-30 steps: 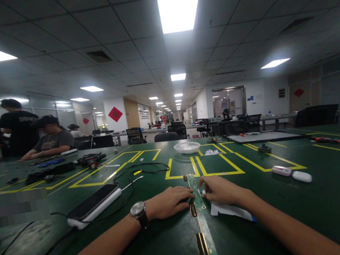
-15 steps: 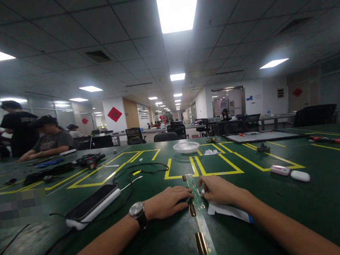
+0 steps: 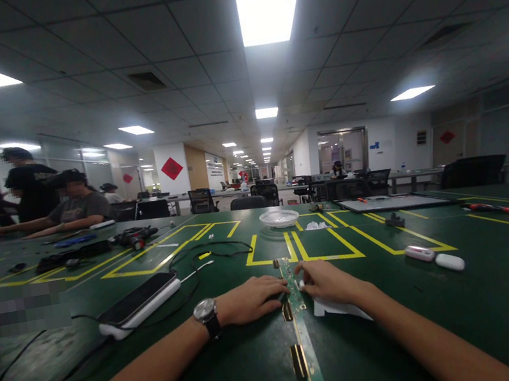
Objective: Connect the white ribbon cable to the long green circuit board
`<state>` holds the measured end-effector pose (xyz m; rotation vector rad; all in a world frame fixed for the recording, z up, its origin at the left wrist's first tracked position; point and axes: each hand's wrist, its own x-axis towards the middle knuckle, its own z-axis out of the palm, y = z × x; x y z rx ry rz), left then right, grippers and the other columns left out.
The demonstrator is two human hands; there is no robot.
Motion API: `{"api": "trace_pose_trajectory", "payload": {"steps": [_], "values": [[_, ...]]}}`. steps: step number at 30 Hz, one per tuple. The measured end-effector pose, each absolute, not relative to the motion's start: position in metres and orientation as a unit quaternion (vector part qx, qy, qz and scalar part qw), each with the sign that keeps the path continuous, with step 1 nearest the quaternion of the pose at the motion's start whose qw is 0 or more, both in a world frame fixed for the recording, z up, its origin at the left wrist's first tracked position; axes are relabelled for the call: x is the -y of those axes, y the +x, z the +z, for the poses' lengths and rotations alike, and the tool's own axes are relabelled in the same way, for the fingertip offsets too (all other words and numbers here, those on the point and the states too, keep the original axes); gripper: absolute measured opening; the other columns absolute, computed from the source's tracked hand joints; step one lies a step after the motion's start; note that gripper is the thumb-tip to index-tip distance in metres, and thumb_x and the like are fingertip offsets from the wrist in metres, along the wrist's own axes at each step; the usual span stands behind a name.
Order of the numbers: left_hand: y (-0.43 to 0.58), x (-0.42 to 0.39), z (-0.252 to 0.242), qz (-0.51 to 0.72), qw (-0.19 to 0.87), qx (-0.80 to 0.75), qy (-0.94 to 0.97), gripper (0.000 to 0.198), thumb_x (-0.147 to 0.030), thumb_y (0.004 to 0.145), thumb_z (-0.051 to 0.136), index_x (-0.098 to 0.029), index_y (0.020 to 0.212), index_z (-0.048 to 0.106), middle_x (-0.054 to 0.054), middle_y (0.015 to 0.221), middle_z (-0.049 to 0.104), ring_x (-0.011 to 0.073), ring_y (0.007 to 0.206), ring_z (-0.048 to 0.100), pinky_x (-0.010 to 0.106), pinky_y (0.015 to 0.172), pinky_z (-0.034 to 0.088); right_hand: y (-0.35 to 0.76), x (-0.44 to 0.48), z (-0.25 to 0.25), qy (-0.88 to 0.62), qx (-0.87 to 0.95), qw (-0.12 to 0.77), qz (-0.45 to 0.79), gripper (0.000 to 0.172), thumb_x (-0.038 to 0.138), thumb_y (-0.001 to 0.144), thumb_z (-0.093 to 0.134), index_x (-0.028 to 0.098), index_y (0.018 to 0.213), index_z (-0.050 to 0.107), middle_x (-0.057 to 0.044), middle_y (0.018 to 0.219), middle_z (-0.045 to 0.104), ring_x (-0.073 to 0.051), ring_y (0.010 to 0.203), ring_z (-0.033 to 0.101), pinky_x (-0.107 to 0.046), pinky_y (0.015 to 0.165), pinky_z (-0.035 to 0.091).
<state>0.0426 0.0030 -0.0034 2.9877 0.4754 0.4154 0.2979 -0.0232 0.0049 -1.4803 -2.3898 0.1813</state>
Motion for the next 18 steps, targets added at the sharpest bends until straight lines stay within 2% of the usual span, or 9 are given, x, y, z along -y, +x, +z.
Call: {"api": "trace_pose_trajectory", "payload": {"steps": [5, 18], "values": [[0.0428, -0.0034, -0.0045, 0.133, 0.055, -0.160, 0.977, 0.032, -0.032, 0.100, 0.045, -0.026, 0.130, 0.051, 0.006, 0.138, 0.055, 0.0254, 0.128, 0.051, 0.041, 0.105, 0.041, 0.2945, 0.0264, 0.0102, -0.478, 0.857, 0.172, 0.085, 0.030, 0.018, 0.083, 0.058, 0.018, 0.112, 0.063, -0.005, 0.095, 0.069, -0.019, 0.085, 0.064, -0.029, 0.077, 0.048], [0.0448, -0.0016, -0.0011, 0.113, 0.091, -0.189, 0.971, 0.036, -0.032, 0.098, 0.045, -0.026, 0.133, 0.051, 0.008, 0.140, 0.053, 0.0264, 0.130, 0.048, 0.045, 0.108, 0.036, 0.3031, 0.0183, 0.0094, -0.439, 0.875, 0.181, 0.092, 0.025, 0.030, 0.085, 0.060, 0.020, 0.106, 0.070, -0.005, 0.096, 0.072, -0.020, 0.088, 0.065, -0.030, 0.081, 0.048]]}}
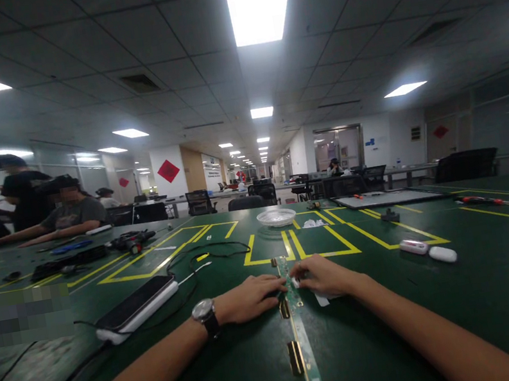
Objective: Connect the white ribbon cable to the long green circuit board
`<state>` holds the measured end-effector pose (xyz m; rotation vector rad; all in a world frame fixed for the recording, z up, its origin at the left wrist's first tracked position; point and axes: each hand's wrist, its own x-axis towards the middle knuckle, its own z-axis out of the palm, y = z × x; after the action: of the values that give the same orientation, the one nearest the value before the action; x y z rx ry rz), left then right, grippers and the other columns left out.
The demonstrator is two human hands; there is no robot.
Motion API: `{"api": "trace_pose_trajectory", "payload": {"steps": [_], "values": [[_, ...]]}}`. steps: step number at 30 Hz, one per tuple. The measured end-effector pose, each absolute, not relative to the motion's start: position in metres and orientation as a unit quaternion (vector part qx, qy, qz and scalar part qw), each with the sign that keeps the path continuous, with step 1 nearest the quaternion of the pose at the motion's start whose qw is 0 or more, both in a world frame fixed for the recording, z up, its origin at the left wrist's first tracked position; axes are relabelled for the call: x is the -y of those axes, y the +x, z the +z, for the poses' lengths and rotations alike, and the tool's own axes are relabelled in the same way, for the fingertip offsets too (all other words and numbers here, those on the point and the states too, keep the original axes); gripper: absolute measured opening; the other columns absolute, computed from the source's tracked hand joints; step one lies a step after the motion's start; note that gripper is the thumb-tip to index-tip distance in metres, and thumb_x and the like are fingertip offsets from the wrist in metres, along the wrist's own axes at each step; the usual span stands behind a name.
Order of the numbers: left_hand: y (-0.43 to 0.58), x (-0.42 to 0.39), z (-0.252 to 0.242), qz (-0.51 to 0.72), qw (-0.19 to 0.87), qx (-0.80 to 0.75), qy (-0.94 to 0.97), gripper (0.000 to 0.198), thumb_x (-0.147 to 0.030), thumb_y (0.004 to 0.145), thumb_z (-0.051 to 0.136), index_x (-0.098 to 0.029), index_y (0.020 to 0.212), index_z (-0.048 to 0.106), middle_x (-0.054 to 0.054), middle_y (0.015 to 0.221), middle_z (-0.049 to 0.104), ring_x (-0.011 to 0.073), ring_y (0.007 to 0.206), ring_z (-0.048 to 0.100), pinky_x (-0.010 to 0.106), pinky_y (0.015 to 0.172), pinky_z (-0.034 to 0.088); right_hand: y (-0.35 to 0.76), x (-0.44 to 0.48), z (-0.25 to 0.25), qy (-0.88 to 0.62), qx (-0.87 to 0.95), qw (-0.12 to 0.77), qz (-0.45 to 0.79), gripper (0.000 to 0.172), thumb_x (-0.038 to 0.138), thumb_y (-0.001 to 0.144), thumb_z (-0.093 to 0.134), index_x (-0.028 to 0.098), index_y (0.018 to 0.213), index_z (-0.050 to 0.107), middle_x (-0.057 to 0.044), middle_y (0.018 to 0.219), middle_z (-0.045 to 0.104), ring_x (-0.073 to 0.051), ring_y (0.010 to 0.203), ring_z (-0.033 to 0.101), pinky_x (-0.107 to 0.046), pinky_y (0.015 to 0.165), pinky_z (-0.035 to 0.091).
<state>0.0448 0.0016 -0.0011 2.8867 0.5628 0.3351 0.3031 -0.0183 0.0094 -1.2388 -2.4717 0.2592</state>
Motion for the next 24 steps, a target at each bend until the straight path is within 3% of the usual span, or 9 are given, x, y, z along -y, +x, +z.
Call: {"api": "trace_pose_trajectory", "payload": {"steps": [14, 19, 24], "values": [[0.040, -0.005, 0.000, 0.123, 0.081, -0.168, 0.975, 0.033, -0.032, 0.099, 0.047, -0.028, 0.131, 0.051, 0.004, 0.146, 0.048, 0.0243, 0.133, 0.047, 0.042, 0.108, 0.036, 0.298, 0.031, 0.021, -0.446, 0.880, 0.153, 0.057, 0.028, 0.020, 0.085, 0.054, 0.020, 0.108, 0.070, -0.006, 0.101, 0.072, -0.021, 0.094, 0.065, -0.033, 0.087, 0.048], [0.039, -0.008, -0.003, 0.137, 0.055, -0.179, 0.973, 0.033, -0.034, 0.098, 0.049, -0.028, 0.131, 0.052, 0.005, 0.152, 0.041, 0.0268, 0.138, 0.041, 0.045, 0.109, 0.035, 0.296, 0.035, 0.036, -0.439, 0.854, 0.225, -0.167, 0.043, 0.015, 0.085, 0.049, 0.020, 0.128, 0.057, -0.011, 0.128, 0.059, -0.027, 0.122, 0.051, -0.045, 0.103, 0.040], [0.037, -0.010, -0.004, 0.163, 0.032, -0.187, 0.968, 0.034, -0.037, 0.099, 0.047, -0.027, 0.132, 0.052, 0.007, 0.150, 0.043, 0.0264, 0.137, 0.040, 0.046, 0.109, 0.033, 0.302, 0.043, 0.066, -0.500, 0.716, 0.313, -0.374, 0.053, 0.016, 0.083, 0.049, 0.019, 0.135, 0.049, -0.017, 0.141, 0.045, -0.036, 0.133, 0.037, -0.057, 0.108, 0.033]]}}
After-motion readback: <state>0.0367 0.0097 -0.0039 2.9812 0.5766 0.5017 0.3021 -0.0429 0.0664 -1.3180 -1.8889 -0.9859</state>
